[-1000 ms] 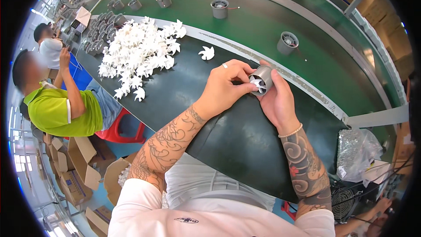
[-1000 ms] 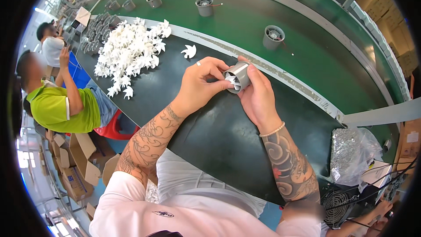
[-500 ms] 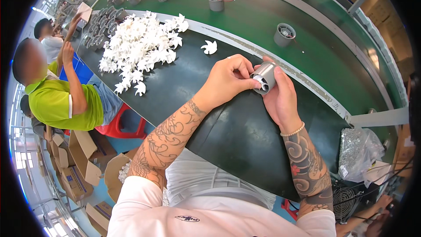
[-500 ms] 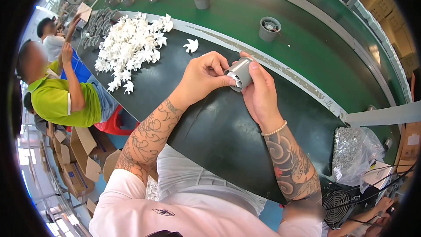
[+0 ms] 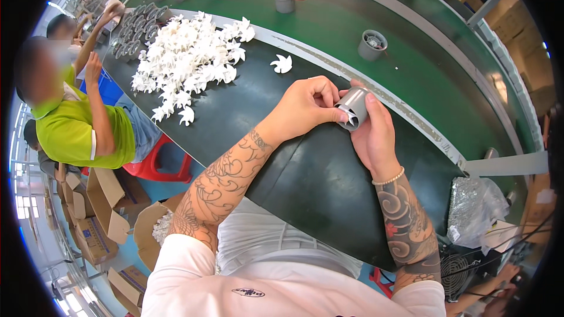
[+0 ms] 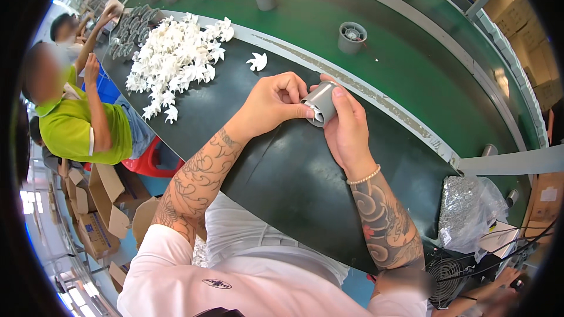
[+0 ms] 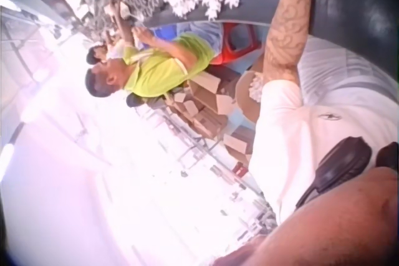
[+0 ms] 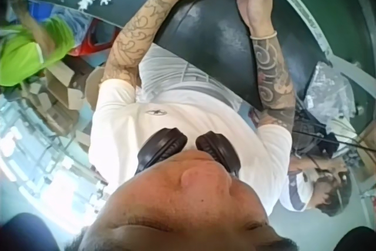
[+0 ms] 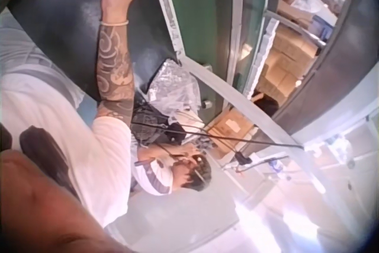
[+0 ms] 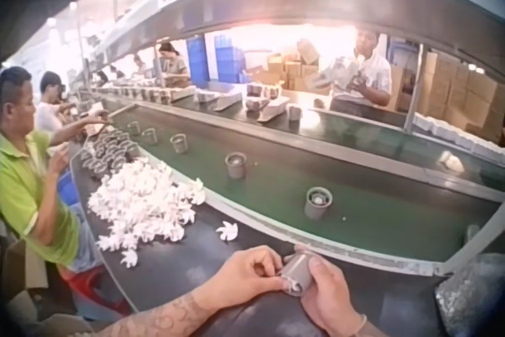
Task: Manually assemble white plastic components onto metal cylindrical bases on a production line.
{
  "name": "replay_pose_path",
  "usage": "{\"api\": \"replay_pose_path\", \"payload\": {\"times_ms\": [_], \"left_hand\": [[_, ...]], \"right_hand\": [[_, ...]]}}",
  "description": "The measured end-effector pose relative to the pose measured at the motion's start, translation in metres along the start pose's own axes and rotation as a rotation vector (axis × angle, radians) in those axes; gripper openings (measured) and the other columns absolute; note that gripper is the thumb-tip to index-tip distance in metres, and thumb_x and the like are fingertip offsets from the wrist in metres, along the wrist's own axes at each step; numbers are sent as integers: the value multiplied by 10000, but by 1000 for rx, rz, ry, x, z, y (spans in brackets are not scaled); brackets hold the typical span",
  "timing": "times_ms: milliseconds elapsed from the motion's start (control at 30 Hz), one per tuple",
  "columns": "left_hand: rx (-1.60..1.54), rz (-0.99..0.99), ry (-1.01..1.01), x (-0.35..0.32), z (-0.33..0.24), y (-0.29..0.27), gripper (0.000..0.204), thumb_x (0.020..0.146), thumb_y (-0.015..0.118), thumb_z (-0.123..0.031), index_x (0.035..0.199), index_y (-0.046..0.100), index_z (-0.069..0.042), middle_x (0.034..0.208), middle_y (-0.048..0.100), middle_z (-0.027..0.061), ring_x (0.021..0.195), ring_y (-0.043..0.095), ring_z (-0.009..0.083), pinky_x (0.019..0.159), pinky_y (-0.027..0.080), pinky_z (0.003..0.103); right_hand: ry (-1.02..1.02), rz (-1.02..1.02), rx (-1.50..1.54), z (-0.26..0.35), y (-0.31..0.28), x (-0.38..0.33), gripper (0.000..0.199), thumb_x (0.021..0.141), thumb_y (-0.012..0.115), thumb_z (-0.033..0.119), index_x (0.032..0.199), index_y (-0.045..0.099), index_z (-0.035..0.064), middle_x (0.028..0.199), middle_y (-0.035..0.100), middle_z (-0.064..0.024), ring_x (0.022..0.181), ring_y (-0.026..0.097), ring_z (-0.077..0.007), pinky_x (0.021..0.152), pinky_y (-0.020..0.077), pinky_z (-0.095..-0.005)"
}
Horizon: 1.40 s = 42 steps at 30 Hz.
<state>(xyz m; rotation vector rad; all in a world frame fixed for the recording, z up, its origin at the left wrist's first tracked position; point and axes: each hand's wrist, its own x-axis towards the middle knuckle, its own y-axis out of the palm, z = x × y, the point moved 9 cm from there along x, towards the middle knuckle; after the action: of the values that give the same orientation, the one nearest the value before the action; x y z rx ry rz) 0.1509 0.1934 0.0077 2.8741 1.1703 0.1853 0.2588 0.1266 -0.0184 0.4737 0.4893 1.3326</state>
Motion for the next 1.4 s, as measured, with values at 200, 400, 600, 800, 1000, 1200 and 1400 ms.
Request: {"api": "replay_pose_path", "payload": {"times_ms": [200,400,600,800,1000,1200,1400], "left_hand": [[8,32,16,1,-4,3,285,794,777,61,750,509,-25,979,587,36,1002,604,110,825,522,258],[19,35,19,0,-4,3,275,802,769,64,779,509,-23,971,570,23,999,596,95,825,512,246],[13,36,11,-2,-4,3,277,807,756,73,783,498,-26,947,556,14,875,578,66,780,506,231],[82,-19,20,-2,-1,2,287,806,747,86,786,482,-22,930,548,14,854,583,69,768,524,232],[115,-20,14,-6,-1,2,293,804,747,87,784,473,-15,943,544,21,842,602,74,745,534,226],[196,-64,71,-6,0,2,291,804,750,84,790,475,-9,968,541,27,857,611,70,744,538,226],[49,-18,-16,-1,2,6,264,812,764,46,820,506,-10,912,581,34,864,624,85,769,548,245]], "right_hand": [[89,50,85,-1,2,3,502,1064,383,351,1392,445,-24,1243,578,-167,1117,574,-233,980,458,-390],[69,43,73,-2,0,2,497,1067,376,346,1390,449,-24,1247,579,-172,1128,572,-235,985,456,-391],[22,42,39,-1,2,1,486,1065,421,325,1381,464,-41,1231,597,-127,1115,584,-194,971,469,-355],[29,-12,32,-1,0,0,506,1074,375,342,1391,433,-48,1225,591,-162,1111,583,-215,990,458,-378],[-12,-1,-58,0,0,-3,511,1075,379,348,1388,435,-52,1211,596,-134,1097,580,-190,991,455,-359],[-23,-26,-66,1,-1,-2,501,1074,387,350,1385,443,-38,1207,593,-122,1093,578,-182,982,457,-356],[98,28,68,-3,-3,2,512,1073,352,402,1378,462,6,1208,593,-114,1098,574,-200,958,456,-377]]}}
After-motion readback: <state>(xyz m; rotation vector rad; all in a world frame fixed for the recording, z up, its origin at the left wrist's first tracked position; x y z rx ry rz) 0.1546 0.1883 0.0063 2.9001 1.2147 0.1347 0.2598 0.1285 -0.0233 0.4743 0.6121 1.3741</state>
